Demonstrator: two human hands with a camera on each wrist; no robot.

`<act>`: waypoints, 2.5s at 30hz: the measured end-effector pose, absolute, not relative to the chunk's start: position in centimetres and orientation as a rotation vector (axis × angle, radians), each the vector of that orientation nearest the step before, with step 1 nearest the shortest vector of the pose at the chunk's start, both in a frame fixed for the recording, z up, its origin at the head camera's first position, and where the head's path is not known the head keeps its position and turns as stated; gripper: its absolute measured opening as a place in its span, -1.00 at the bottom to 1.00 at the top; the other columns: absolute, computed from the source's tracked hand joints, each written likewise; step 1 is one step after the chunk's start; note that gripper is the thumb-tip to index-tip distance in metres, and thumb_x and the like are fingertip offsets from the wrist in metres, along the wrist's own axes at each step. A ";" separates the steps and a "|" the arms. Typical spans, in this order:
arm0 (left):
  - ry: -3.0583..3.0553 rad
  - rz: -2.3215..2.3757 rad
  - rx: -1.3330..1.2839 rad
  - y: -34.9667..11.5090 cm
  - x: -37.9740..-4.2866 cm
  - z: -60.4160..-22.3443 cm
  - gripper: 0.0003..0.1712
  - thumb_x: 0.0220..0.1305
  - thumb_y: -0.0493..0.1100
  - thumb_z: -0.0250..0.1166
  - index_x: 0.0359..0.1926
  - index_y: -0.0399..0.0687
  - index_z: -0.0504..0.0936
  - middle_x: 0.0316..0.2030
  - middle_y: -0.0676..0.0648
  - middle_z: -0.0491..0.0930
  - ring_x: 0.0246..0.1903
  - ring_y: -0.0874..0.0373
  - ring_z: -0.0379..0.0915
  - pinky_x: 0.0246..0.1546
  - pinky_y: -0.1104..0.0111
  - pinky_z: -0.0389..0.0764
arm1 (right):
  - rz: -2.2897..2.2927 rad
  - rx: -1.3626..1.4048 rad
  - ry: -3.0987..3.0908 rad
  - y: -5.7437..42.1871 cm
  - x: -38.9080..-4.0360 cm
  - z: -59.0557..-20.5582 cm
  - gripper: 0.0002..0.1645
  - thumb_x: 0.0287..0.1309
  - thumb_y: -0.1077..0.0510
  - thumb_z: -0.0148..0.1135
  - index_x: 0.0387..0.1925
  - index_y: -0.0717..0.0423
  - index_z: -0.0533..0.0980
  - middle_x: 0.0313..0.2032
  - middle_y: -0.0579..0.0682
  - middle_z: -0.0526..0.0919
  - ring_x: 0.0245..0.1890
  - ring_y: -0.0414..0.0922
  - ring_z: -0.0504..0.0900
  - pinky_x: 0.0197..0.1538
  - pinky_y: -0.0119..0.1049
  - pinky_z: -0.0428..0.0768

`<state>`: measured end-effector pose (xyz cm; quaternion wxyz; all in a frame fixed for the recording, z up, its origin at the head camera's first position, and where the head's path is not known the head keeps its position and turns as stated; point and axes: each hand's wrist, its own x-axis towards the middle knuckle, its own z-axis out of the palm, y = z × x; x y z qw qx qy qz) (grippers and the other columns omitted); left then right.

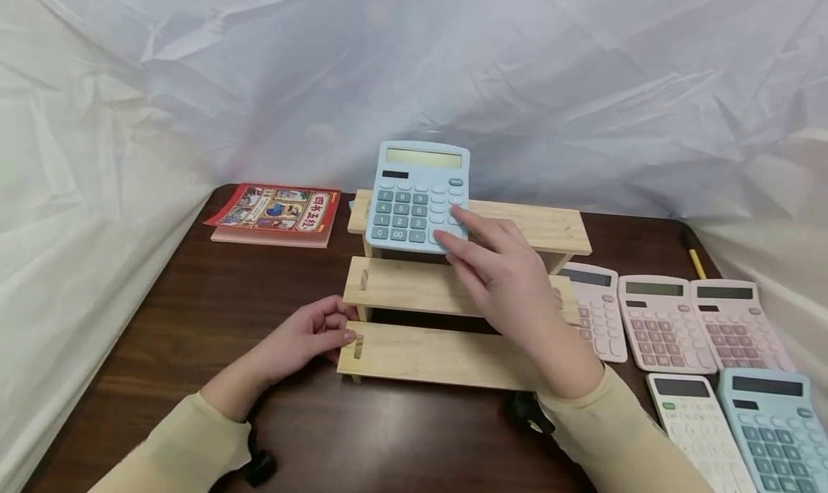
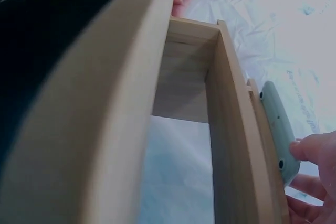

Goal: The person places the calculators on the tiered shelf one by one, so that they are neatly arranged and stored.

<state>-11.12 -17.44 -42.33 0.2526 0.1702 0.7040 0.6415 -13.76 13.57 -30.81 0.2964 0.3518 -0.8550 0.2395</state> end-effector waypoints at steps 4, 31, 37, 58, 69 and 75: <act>1.912 1.760 0.458 -17.4 -11.3 -42.3 -0.63 0.36 -0.15 0.24 0.03 -0.27 0.35 -0.27 -0.27 0.64 -0.33 -0.02 0.61 -0.33 0.11 0.67 | 0.639 0.924 -2.264 13.6 -14.0 -30.9 -0.63 0.18 0.20 0.33 0.04 -0.07 0.64 0.25 -0.01 0.48 0.03 0.05 0.50 -0.09 -0.08 0.53; 1.541 1.662 0.422 -19.3 -12.9 -42.3 -0.53 0.42 -0.23 0.15 0.17 -0.36 0.18 0.01 -0.39 0.56 -0.11 -0.14 0.59 -0.19 0.10 0.65 | 0.624 0.768 -2.395 25.4 -12.7 -31.0 -0.52 0.01 0.37 0.37 0.03 0.11 0.62 0.15 0.05 0.55 0.19 0.05 0.42 0.26 -0.41 0.26; 1.555 1.658 0.431 -18.9 -13.0 -42.3 -0.52 0.43 -0.22 0.14 0.20 -0.36 0.17 0.01 -0.37 0.57 -0.09 -0.15 0.58 -0.18 0.09 0.65 | 0.655 0.754 -2.424 26.3 -13.0 -31.6 -0.33 -0.10 0.39 0.45 0.14 0.06 0.55 0.25 0.11 0.41 0.20 0.09 0.39 0.20 -0.45 0.26; 1.580 1.691 0.430 -18.7 -12.9 -42.7 -0.53 0.41 -0.22 0.16 0.18 -0.37 0.20 -0.03 -0.38 0.58 -0.13 -0.15 0.59 -0.20 0.08 0.65 | 0.299 0.090 -3.174 29.9 -15.5 -35.0 0.03 0.25 -0.21 0.14 0.46 0.30 -0.04 0.27 0.55 0.08 0.19 0.54 0.09 0.00 0.44 0.27; 1.562 1.715 0.444 -18.7 -12.9 -42.7 -0.53 0.42 -0.24 0.15 0.19 -0.36 0.20 -0.03 -0.39 0.58 -0.11 -0.16 0.59 -0.18 0.07 0.65 | 0.126 0.158 -3.254 28.9 -15.3 -36.8 0.08 0.11 -0.36 0.22 0.41 0.21 0.12 0.31 0.48 0.04 0.23 0.53 0.02 -0.01 0.47 0.24; 1.574 1.698 0.448 -18.8 -12.9 -42.8 -0.56 0.42 -0.25 0.15 0.17 -0.36 0.21 -0.04 -0.38 0.58 -0.12 -0.15 0.59 -0.18 0.06 0.65 | 0.112 0.307 -3.236 28.7 -15.1 -37.2 0.09 0.05 -0.23 0.36 0.42 0.21 0.11 0.27 0.49 0.11 0.24 0.52 0.02 0.05 0.47 0.24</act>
